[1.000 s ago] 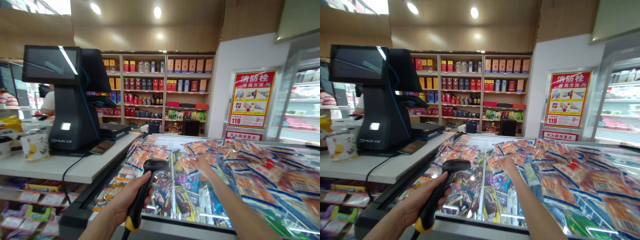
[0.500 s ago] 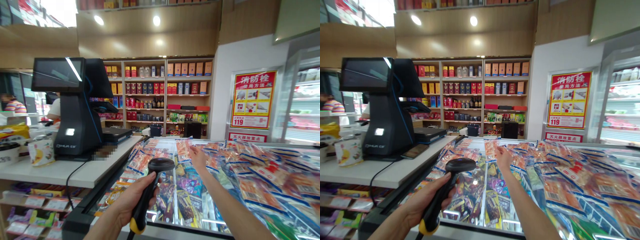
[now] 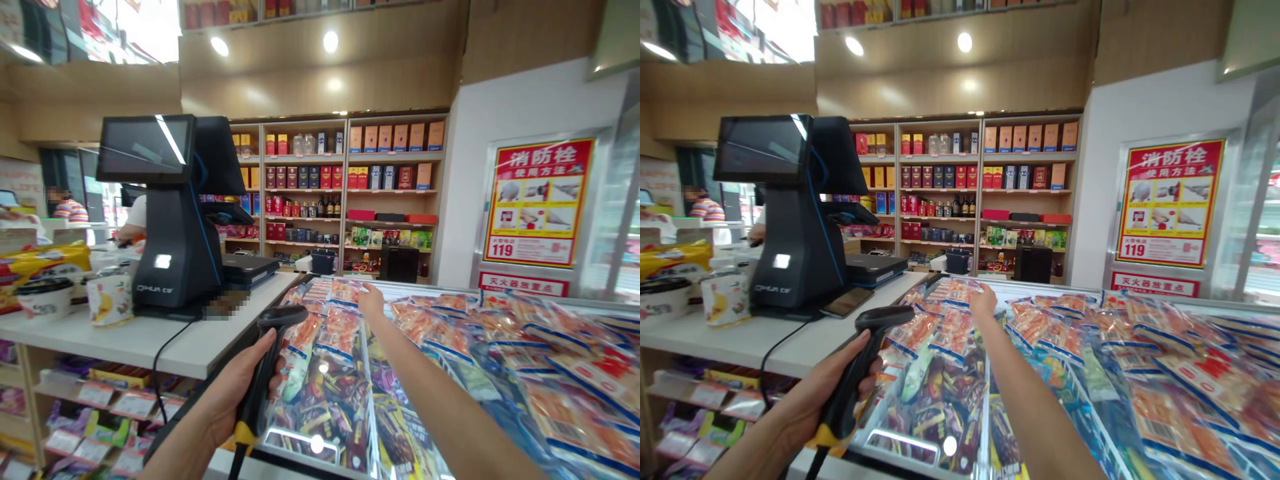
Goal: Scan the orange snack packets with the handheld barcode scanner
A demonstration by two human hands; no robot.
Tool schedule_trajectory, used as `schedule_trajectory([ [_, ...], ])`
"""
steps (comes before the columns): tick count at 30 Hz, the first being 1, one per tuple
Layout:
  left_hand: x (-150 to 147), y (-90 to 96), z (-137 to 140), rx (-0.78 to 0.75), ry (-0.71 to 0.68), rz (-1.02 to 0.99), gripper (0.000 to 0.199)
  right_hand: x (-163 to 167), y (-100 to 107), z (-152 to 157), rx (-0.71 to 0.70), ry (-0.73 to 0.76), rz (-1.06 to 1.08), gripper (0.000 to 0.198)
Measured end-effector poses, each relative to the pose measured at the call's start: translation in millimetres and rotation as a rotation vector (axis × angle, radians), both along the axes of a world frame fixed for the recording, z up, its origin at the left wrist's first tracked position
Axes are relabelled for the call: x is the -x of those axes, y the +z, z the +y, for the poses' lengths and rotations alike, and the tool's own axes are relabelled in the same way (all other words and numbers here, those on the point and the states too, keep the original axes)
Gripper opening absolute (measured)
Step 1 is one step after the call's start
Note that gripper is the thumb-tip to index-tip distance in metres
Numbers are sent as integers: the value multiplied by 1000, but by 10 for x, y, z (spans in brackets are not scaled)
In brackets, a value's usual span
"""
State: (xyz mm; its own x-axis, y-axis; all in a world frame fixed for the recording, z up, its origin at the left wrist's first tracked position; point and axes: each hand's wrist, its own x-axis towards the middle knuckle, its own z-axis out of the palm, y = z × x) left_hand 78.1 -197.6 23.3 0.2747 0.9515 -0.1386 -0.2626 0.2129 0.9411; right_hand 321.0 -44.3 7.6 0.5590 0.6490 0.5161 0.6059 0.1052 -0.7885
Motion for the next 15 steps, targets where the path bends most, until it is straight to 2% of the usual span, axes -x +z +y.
schedule_trajectory([
  [4, 120, -96, 27, 1, 14, -16, 31, 412, 10, 221, 120, 113, -72, 35],
  [7, 125, -134, 17, 22, -32, -5, 33, 421, -12, 181, 139, 174, -160, 29],
  [11, -14, -115, -47, 26, -66, -10, 30, -107, -36, -151, 117, 60, -251, 35],
  [15, -231, -79, -127, 23, -118, 4, 34, -814, -115, -612, 127, -216, -285, 42],
])
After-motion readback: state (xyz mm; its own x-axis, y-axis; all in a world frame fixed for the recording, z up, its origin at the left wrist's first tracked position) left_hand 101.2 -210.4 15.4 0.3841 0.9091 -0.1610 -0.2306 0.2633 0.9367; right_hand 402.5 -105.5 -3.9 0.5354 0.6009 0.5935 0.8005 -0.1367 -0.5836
